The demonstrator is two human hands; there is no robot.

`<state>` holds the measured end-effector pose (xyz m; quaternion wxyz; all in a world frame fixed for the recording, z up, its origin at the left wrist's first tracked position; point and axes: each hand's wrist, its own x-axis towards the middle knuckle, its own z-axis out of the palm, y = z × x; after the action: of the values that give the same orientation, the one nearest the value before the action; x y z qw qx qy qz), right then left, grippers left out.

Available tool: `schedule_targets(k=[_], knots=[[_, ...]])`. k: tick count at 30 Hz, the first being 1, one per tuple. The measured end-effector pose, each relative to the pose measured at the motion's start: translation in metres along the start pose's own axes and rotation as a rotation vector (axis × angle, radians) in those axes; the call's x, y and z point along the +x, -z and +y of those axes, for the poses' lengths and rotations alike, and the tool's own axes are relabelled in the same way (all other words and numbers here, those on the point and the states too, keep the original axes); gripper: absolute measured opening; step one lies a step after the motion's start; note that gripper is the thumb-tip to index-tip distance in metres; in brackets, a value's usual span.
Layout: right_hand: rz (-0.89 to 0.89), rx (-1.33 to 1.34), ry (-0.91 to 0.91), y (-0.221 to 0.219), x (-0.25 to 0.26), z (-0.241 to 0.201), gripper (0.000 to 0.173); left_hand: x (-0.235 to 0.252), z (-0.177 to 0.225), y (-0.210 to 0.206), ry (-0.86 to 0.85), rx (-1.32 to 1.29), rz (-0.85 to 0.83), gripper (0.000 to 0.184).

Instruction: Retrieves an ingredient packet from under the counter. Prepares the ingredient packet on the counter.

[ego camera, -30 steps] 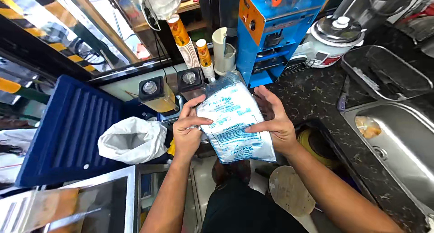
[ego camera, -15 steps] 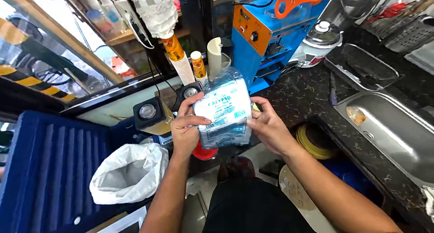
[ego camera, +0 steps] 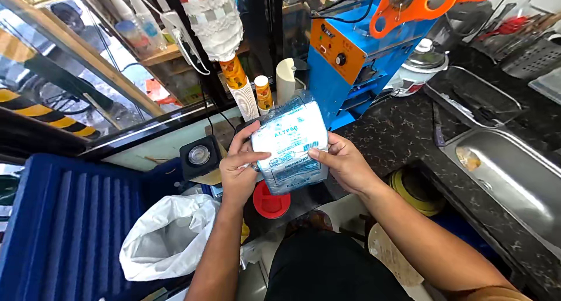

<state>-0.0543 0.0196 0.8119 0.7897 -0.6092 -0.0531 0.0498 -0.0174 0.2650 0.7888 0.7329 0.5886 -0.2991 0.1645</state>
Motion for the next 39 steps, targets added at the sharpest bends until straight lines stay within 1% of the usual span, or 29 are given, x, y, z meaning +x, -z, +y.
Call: schedule_targets(k=[1,2,3,4,5,6,8,9,10,11,12,14,15,16,17,18,19,20,22,24,27,30,31,33,34,35,36,37,39], knots=[[-0.003,0.003,-0.001,0.000,0.004,0.000,0.027,0.001,0.001,0.000,0.012,0.006,0.032,0.030],[-0.009,0.008,-0.003,0.000,0.007,0.000,0.028,0.001,0.002,0.001,0.050,0.015,0.063,0.049],[-0.018,0.017,-0.003,-0.001,0.010,0.001,0.028,0.000,0.006,0.001,0.124,0.027,0.105,0.061],[-0.031,0.028,0.003,-0.002,0.013,0.002,0.029,-0.001,0.011,0.000,0.229,0.029,0.177,0.062],[-0.044,0.033,0.021,-0.004,0.015,0.003,0.029,-0.003,0.015,-0.003,0.336,0.003,0.240,0.056],[-0.062,0.034,0.053,-0.002,0.017,0.003,0.028,-0.004,0.019,-0.006,0.431,-0.023,0.240,0.057],[-0.117,0.017,0.138,0.004,0.022,0.003,0.027,-0.007,0.022,-0.014,0.534,0.013,0.188,0.078],[-0.153,-0.010,0.168,0.007,0.023,0.003,0.027,-0.008,0.024,-0.022,0.562,0.091,0.212,0.070],[-0.185,-0.043,0.184,0.011,0.024,0.003,0.029,-0.010,0.024,-0.029,0.556,0.132,0.222,0.052],[-0.206,-0.078,0.190,0.015,0.024,0.000,0.034,-0.011,0.022,-0.033,0.507,0.150,0.204,0.034],[-0.211,-0.122,0.199,0.020,0.023,-0.004,0.046,-0.012,0.018,-0.035,0.433,0.171,0.168,0.022],[-0.125,-0.302,0.307,0.032,0.022,-0.012,0.078,-0.012,0.010,-0.039,0.298,0.274,0.074,0.014],[-0.059,-0.436,0.414,0.040,0.020,-0.017,0.084,-0.011,0.008,-0.042,0.253,0.339,0.020,0.013],[-0.011,-0.556,0.542,0.048,0.019,-0.022,0.078,-0.010,0.005,-0.046,0.219,0.397,-0.039,0.012],[0.010,-0.666,0.656,0.055,0.017,-0.029,0.067,-0.008,0.002,-0.049,0.194,0.428,-0.098,0.012],[-0.007,-0.771,0.743,0.060,0.015,-0.037,0.055,-0.006,-0.001,-0.053,0.174,0.442,-0.155,0.011],[-0.047,-0.875,0.789,0.064,0.013,-0.045,0.048,-0.004,-0.003,-0.057,0.167,0.448,-0.195,0.011],[-0.084,-0.969,0.789,0.067,0.011,-0.051,0.047,-0.002,-0.004,-0.062,0.171,0.446,-0.225,0.011],[-0.110,-1.044,0.701,0.078,0.010,-0.057,0.053,0.004,0.000,-0.073,0.193,0.445,-0.272,0.011],[-0.141,-0.894,0.560,0.092,0.011,-0.062,0.052,0.010,0.003,-0.082,0.216,0.450,-0.302,0.011],[-0.269,-0.718,0.413,0.113,0.012,-0.066,0.031,0.014,0.004,-0.093,0.256,0.458,-0.305,0.011],[-0.365,-0.686,0.360,0.125,0.017,-0.067,0.036,0.020,0.004,-0.102,0.285,0.454,-0.310,0.011],[-0.358,-0.650,0.338,0.131,0.018,-0.068,0.037,0.024,0.004,-0.107,0.303,0.461,-0.313,0.011],[-0.249,-0.484,0.300,0.143,0.020,-0.070,0.034,0.033,0.003,-0.120,0.360,0.466,-0.292,0.011],[-0.206,-0.392,0.293,0.147,0.024,-0.067,0.040,0.037,0.003,-0.121,0.391,0.454,-0.272,0.011],[-0.201,-0.340,0.305,0.151,0.033,-0.066,0.051,0.043,0.002,-0.119,0.416,0.432,-0.253,0.011],[-0.229,-0.314,0.333,0.154,0.042,-0.066,0.063,0.048,0.001,-0.115,0.441,0.397,-0.240,0.011],[-0.272,-0.295,0.366,0.154,0.048,-0.065,0.069,0.053,-0.001,-0.112,0.462,0.358,-0.235,0.011],[-0.350,-0.315,0.364,0.149,0.055,-0.066,0.061,0.059,-0.002,-0.110,0.500,0.318,-0.231,0.010]])
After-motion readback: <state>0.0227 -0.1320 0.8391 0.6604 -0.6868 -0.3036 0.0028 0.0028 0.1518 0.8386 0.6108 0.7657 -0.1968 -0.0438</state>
